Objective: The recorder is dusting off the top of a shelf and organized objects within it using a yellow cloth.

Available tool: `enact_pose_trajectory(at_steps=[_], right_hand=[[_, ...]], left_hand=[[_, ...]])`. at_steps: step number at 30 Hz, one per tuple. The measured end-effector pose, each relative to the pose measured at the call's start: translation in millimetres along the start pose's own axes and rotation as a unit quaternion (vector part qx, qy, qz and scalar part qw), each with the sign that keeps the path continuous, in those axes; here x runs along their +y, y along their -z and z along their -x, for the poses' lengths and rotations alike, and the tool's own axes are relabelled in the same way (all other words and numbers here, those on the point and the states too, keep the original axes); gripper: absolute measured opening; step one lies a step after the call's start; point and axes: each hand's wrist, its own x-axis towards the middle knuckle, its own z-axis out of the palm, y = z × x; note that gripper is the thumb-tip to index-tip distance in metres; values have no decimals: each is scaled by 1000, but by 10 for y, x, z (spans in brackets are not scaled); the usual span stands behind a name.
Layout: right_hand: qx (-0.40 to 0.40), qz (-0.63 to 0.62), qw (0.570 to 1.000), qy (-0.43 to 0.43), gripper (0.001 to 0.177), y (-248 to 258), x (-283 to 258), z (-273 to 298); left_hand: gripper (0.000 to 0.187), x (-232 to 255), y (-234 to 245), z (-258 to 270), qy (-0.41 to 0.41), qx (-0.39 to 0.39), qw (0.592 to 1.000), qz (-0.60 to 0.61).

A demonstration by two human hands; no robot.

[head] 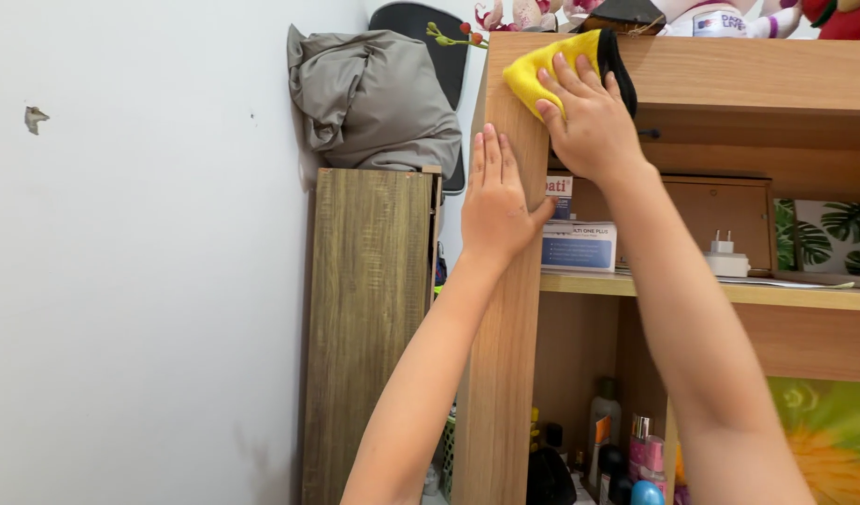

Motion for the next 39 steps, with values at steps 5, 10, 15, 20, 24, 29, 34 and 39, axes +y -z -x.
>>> enact_pose_trajectory(at_steps=[5,10,15,20,24,29,34,39], right_hand=[[64,-6,998,-22,45,-382,176,-230],[76,-49,996,15,43,-267,8,-168],[74,-42,996,40,43,-132,7,28],[104,-18,994,15,43,-349,176,-253],[106,-15,994,37,43,-408,73,-394],[68,-32,996,51,44,-247,22,-115],[99,-17,995,21,46,-406,126,-367],[83,-23,995,59,46,-347,-62,-336]], left_hand=[[107,81,81,67,9,-9,1000,-8],[108,59,36,128,16,-20,1000,-15],[116,137,169,95,25,-49,998,-22],[116,92,110,165,13,-39,999,-12],[113,117,100,155,28,-35,999,4],[112,115,115,145,20,-24,999,18],[111,116,109,146,13,-21,1000,9],[110,138,119,150,26,-17,999,17]])
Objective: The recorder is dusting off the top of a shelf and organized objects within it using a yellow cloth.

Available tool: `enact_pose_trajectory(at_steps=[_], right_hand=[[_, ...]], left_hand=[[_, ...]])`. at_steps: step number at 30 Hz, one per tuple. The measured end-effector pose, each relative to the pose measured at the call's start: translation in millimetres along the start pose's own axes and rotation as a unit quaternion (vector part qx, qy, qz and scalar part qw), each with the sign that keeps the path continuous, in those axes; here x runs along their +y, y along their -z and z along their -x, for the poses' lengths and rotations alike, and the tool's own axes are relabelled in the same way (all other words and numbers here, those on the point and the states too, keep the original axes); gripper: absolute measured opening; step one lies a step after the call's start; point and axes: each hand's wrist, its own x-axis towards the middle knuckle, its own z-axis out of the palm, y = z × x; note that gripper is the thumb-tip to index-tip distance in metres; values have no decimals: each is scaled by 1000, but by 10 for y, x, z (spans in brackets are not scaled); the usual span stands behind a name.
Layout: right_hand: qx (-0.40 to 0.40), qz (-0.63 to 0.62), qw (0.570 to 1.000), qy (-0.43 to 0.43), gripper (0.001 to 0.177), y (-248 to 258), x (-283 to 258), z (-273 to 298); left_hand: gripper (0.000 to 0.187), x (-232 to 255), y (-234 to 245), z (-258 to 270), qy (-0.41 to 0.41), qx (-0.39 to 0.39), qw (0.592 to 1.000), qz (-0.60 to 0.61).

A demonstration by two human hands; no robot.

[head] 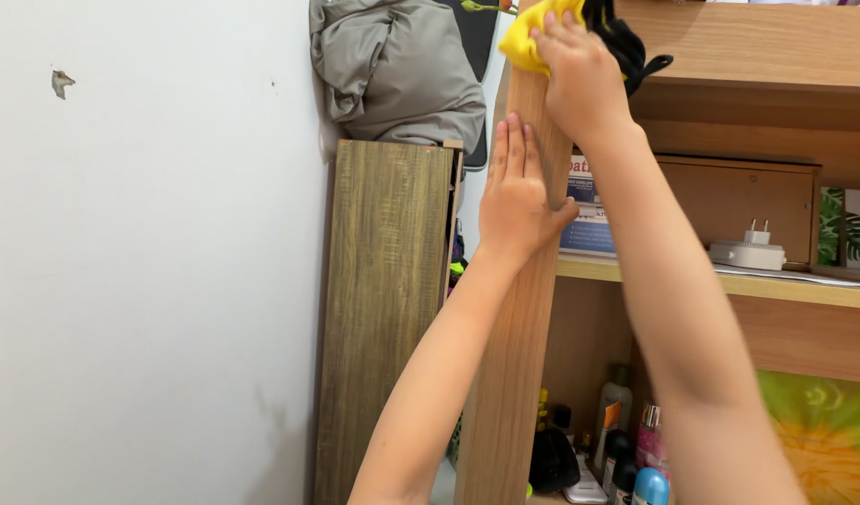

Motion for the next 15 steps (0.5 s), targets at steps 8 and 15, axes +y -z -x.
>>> enact_pose_trajectory(at_steps=[8,15], right_hand=[[11,35,999,-1,42,-58,188,-59],[32,22,997,69,39,-35,60,-196]], left_hand=[[110,1,2,-8,5,-6,1000,1],[110,-2,-12,3,14,-3,1000,9]])
